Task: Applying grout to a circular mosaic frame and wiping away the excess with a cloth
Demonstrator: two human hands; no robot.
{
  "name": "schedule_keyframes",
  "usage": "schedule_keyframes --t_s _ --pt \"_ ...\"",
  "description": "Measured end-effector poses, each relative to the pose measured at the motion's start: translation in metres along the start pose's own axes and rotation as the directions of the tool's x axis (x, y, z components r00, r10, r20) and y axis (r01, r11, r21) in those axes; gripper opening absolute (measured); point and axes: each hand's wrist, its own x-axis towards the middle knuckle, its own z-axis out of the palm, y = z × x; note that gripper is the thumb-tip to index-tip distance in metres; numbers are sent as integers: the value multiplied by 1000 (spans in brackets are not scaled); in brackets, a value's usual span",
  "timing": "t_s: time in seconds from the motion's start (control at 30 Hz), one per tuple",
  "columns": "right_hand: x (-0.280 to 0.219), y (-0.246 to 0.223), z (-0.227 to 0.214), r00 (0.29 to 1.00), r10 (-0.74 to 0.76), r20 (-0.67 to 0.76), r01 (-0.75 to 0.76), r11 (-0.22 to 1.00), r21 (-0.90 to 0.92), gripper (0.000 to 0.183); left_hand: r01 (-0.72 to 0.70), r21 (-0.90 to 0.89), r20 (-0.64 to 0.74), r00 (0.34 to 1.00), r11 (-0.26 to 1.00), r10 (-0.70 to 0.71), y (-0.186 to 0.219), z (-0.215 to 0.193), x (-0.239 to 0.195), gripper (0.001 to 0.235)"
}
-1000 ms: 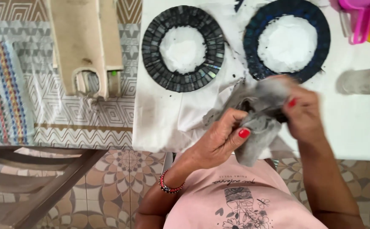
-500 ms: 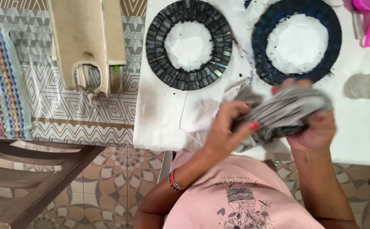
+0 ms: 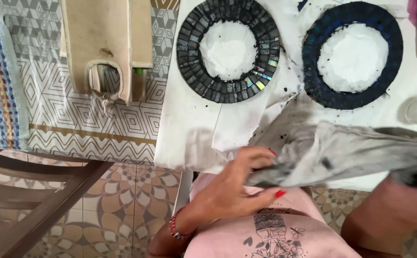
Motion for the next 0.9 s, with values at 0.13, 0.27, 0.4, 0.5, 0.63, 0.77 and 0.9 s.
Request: schedule_keyframes --t_s 0.13,0.27,0.4,0.5,0.63,0.77,0.9 --pt "-10 -25 42 956 43 289 -246 652 717 62 -338 531 -118 879 777 463 -18 -19 -14 50" --pt "29 -114 47 890 -379 252 -144 290 946 10 -89 913 -248 652 398 716 -67 -21 8 17" --pt "22 -142 60 831 -506 229 -13 394 919 15 100 971 -233 578 215 782 -118 -13 39 22" --pt "20 -144 67 805 -546 234 14 410 912 17 118 963 -264 604 243 752 -130 -3 42 31" --pt "31 -151 64 781 -575 243 17 408 913 20 138 965 -260 617 222 743 -112 -2 41 42" --pt "53 -161 59 745 -617 252 3 381 924 29 224 971 -222 716 83 661 -89 -6 36 31" --pt "61 -160 52 706 -661 255 28 386 922 33 248 968 -213 755 31 620 -78 -9 35 27"
